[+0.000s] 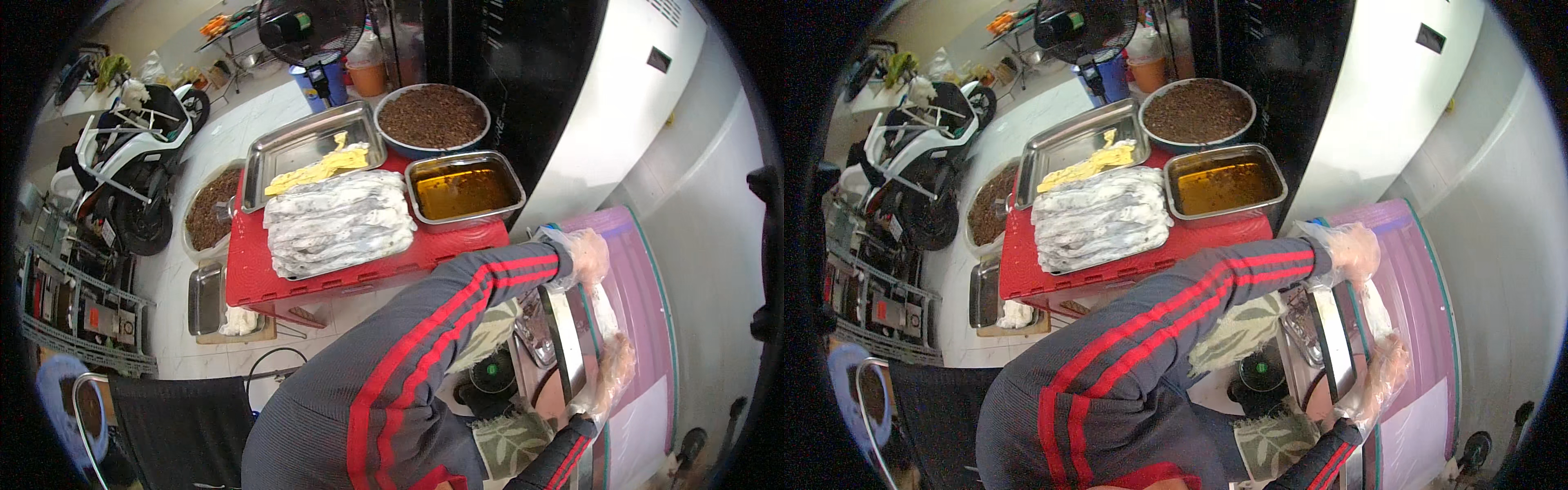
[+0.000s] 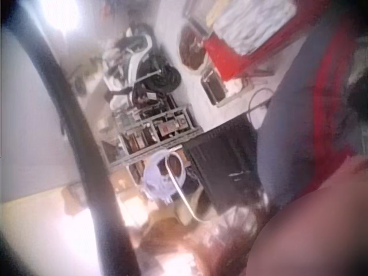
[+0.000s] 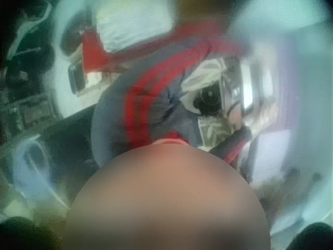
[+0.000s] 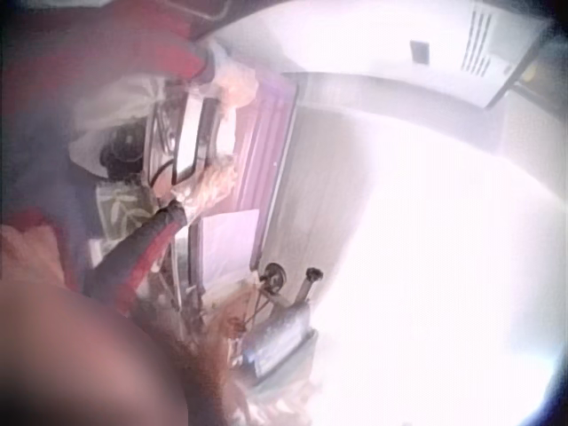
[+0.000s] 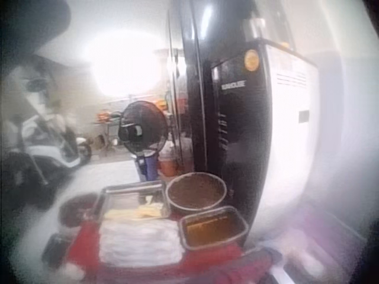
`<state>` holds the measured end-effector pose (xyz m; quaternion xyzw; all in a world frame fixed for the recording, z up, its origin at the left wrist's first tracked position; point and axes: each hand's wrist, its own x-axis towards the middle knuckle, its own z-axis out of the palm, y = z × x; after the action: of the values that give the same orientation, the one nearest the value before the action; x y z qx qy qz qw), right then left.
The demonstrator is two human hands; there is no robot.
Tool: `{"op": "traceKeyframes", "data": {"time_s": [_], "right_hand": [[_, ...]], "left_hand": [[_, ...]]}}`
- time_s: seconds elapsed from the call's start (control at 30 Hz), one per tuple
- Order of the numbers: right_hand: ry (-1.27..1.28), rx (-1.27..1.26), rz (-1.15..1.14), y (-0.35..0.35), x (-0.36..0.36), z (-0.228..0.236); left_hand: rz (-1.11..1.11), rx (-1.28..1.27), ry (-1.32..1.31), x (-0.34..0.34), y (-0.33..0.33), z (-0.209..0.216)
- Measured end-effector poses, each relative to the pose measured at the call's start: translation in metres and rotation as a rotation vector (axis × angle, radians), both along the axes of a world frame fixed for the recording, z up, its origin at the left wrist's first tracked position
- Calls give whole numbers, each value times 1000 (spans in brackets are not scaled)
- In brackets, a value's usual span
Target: The person assembles small food packets by placing a thin sheet on a flat surface, adding a dark granular filling, and folding the sheet to enclose it. The process is repeated multiple times with consistent hand motions.
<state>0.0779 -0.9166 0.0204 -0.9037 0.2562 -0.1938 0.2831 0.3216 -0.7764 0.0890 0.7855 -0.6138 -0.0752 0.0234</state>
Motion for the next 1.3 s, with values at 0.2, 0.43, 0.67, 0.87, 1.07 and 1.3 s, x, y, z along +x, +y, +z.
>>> {"op": "traceKeyframes", "data": {"time_s": [0.2,0.43,0.67,0.87,1.07,1.3], "right_hand": [[-4,286,-35,6,15,15],[-123,213,141,55,-3,49],[-97,206,180,84,0,53],[-160,437,286,87,6,41],[-147,441,283,92,2,39],[-175,323,140,102,-22,49]], "left_hand": [[-81,-281,606,-24,92,39],[132,-1092,930,-94,252,103],[876,-1210,411,-111,459,160],[1299,-1349,70,-160,613,147],[1732,-1469,351,-242,687,37],[2037,-198,-190,-222,738,-36]]}}
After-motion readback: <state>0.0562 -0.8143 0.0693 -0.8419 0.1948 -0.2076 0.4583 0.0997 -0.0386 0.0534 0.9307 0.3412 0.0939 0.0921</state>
